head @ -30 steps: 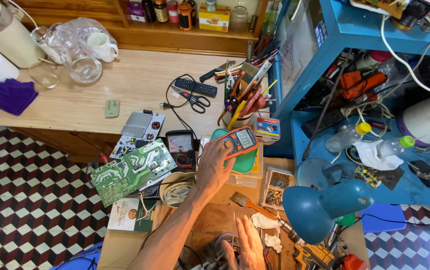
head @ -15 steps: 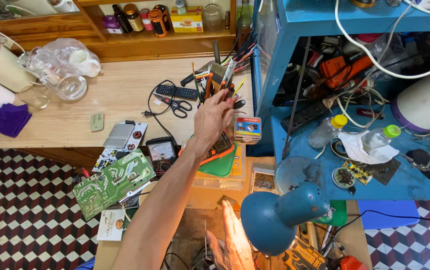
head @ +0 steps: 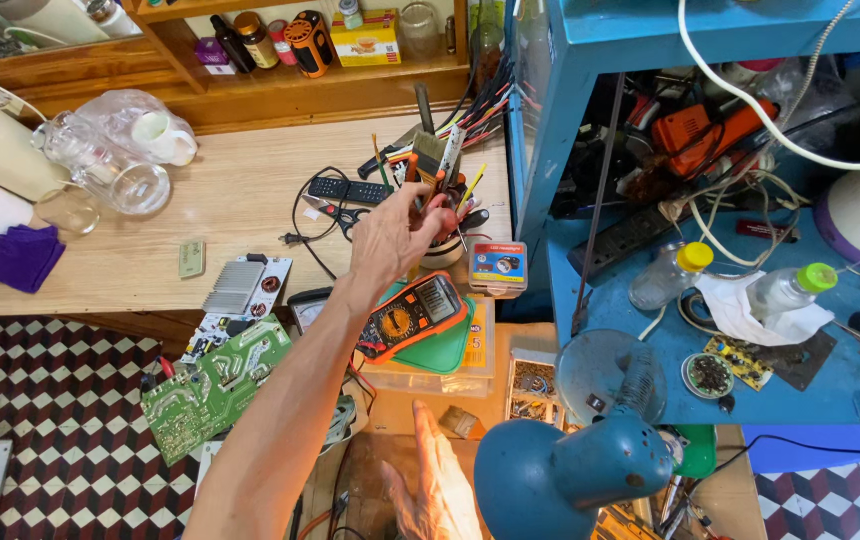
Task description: The person disassembles a small electrical motor, removes the rotor, and uses a cordless drill to spin the rotor while it is held in a bench vise. The person also uses a screwdriver to adjust components on the motor.
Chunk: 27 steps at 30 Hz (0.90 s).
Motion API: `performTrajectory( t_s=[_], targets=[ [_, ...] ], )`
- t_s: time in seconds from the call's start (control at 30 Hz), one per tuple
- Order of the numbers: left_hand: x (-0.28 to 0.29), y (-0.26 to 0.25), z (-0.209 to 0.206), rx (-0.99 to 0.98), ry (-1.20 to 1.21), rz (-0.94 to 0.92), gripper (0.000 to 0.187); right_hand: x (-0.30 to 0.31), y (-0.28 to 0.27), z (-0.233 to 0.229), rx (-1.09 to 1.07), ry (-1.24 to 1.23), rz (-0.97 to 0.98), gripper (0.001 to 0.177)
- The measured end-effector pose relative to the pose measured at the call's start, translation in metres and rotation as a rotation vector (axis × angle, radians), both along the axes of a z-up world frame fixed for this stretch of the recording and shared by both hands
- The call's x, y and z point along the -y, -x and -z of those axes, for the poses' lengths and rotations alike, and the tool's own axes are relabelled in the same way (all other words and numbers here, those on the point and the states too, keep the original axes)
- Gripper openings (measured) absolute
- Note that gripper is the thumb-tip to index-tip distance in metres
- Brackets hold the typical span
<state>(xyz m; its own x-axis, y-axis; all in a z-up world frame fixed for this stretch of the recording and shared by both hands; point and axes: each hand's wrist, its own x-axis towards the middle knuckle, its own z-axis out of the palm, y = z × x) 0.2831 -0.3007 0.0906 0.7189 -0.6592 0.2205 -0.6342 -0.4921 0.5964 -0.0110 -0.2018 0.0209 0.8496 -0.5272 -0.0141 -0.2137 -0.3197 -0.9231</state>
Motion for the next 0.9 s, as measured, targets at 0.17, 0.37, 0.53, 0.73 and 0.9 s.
performTrajectory(
  t_s=[0.17,0.37,0.53,0.73,0.9],
  targets=[
    [0.032,-0.024,0.011,0.392,-0.099,0.182,0.035,-0.001,-0.003,0.007,0.028,-0.026,-0.015,0.085],
    [0.091,-0.04,0.046,0.252,-0.556,0.148,0.032,-0.001,0.013,0.03,-0.017,0.002,-0.01,0.081],
    [0.101,-0.041,0.058,0.266,-0.812,0.101,0.027,-0.005,0.017,0.047,-0.042,0.106,0.058,0.083],
    [0.089,-0.052,0.049,0.304,-0.902,0.148,0.048,-0.004,0.022,0.046,-0.052,0.117,0.09,0.079],
    [0.092,-0.049,0.059,0.334,-0.888,0.105,0.02,0.006,0.031,0.041,-0.045,0.146,0.053,0.076]
  ],
)
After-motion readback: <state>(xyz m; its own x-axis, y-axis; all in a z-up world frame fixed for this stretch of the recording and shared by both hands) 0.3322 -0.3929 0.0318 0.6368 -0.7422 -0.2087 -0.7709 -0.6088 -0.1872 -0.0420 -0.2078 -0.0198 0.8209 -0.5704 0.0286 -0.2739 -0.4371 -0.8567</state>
